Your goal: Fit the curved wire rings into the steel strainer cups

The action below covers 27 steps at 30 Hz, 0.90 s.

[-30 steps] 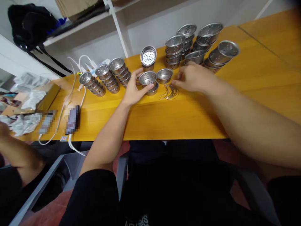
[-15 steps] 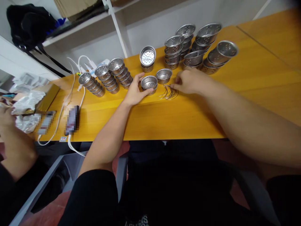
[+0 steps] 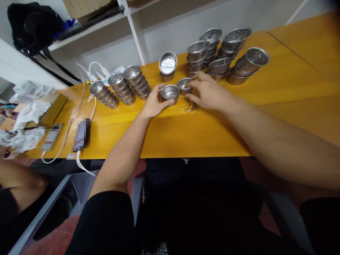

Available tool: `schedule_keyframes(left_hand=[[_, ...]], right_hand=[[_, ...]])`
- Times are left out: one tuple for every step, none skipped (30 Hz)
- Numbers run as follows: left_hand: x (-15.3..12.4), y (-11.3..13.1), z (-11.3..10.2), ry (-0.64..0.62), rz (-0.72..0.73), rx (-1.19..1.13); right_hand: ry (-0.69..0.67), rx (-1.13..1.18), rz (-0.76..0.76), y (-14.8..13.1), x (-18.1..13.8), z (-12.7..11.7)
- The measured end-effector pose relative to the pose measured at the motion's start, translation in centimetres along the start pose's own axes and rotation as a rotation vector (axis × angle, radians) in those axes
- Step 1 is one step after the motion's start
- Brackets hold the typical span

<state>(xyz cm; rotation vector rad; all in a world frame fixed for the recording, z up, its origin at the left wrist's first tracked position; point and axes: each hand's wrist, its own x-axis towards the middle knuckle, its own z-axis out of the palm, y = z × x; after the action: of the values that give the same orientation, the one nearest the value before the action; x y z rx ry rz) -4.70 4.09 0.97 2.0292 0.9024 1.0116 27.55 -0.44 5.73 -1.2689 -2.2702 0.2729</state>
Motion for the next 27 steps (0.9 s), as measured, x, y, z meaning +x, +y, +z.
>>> schedule_keyframes(left_hand=[[0.0, 0.2, 0.0, -0.001, 0.000, -0.004], [-0.1, 0.5, 0.1, -0.001, -0.002, -0.009], [-0.2, 0.7, 0.1, 0.000, -0.004, -0.012], [-0.3, 0.9, 0.2, 0.002, -0.008, -0.011], [-0.4, 1.0, 0.2, 0.003, -0.014, -0.005], [-0.5, 1.0, 0.2, 0.007, -0.022, 0.008], [-0.6, 0.9, 0.2, 0.013, -0.031, 0.026], [-0.6, 0.7, 0.2, 0.018, -0.040, 0.049], [-0.7, 0.4, 0.1, 0.021, -0.045, 0.077], [-0.7, 0.1, 0.0, 0.022, -0.047, 0.108], [-0.7, -0.2, -0.1, 0.020, -0.042, 0.141], [-0.7, -0.5, -0.3, 0.020, -0.030, 0.173], [-0.6, -0.8, -0.4, 0.021, -0.013, 0.203], [-0.6, -0.9, -0.4, 0.028, 0.009, 0.226], [-0.5, -0.8, -0.5, 0.043, 0.036, 0.243], [-0.4, -0.6, -0.5, 0.064, 0.066, 0.254], [-0.3, -0.3, -0.5, 0.086, 0.097, 0.262], [-0.2, 0.2, -0.5, 0.105, 0.128, 0.270], [-0.1, 0.8, -0.4, 0.119, 0.157, 0.281], [-0.1, 1.4, -0.4, 0.125, 0.183, 0.295], [-0.1, 2.1, -0.3, 0.122, 0.204, 0.309], [-0.2, 2.7, -0.3, 0.113, 0.219, 0.321], [-0.3, 3.3, -0.3, 0.101, 0.229, 0.331], [-0.4, 3.8, -0.3, 0.086, 0.231, 0.335], [-0.6, 4.2, -0.3, 0.074, 0.229, 0.335], [-0.7, 4.6, -0.2, 0.066, 0.224, 0.331], [-0.9, 4.8, -0.2, 0.062, 0.220, 0.325]], right_hand=[[-0.006, 0.006, -0.007, 0.3, 0.1, 0.3], [-0.013, 0.008, -0.009, 0.6, 0.2, 0.6], [-0.020, 0.009, -0.003, 0.8, 0.4, 0.9], [-0.025, 0.008, 0.011, 1.1, 0.5, 1.1], [-0.031, 0.004, 0.031, 1.3, 0.6, 1.2], [-0.039, -0.002, 0.054, 1.5, 0.7, 1.1], [-0.049, -0.010, 0.073, 1.5, 0.7, 1.0], [-0.061, -0.015, 0.085, 1.5, 0.8, 0.7], [-0.070, -0.018, 0.090, 1.3, 0.7, 0.4], [-0.073, -0.014, 0.092, 1.0, 0.7, -0.1], [-0.065, -0.005, 0.095, 0.6, 0.6, -0.6], [-0.045, 0.007, 0.101, 0.0, 0.4, -1.1], [-0.016, 0.022, 0.111, -0.7, 0.2, -1.6], [0.016, 0.036, 0.121, -1.5, 0.0, -2.1], [0.044, 0.050, 0.123, -2.3, -0.3, -2.6], [0.056, 0.070, 0.109, -3.2, -0.5, -3.0], [0.050, 0.092, 0.075, -3.9, -0.7, -3.3], [0.034, 0.115, 0.028, -4.6, -0.9, -3.4], [0.013, 0.136, -0.024, -5.2, -1.1, -3.5], [-0.008, 0.154, -0.076, -5.6, -1.2, -3.4], [-0.025, 0.166, -0.120, -6.0, -1.3, -3.3], [-0.036, 0.174, -0.153, -6.2, -1.4, -3.2], [-0.041, 0.177, -0.177, -6.4, -1.4, -3.0], [-0.041, 0.178, -0.193, -6.5, -1.4, -2.8], [-0.039, 0.178, -0.205, -6.5, -1.5, -2.7], [-0.033, 0.180, -0.216, -6.5, -1.5, -2.6], [-0.029, 0.185, -0.229, -6.5, -1.5, -2.5]])
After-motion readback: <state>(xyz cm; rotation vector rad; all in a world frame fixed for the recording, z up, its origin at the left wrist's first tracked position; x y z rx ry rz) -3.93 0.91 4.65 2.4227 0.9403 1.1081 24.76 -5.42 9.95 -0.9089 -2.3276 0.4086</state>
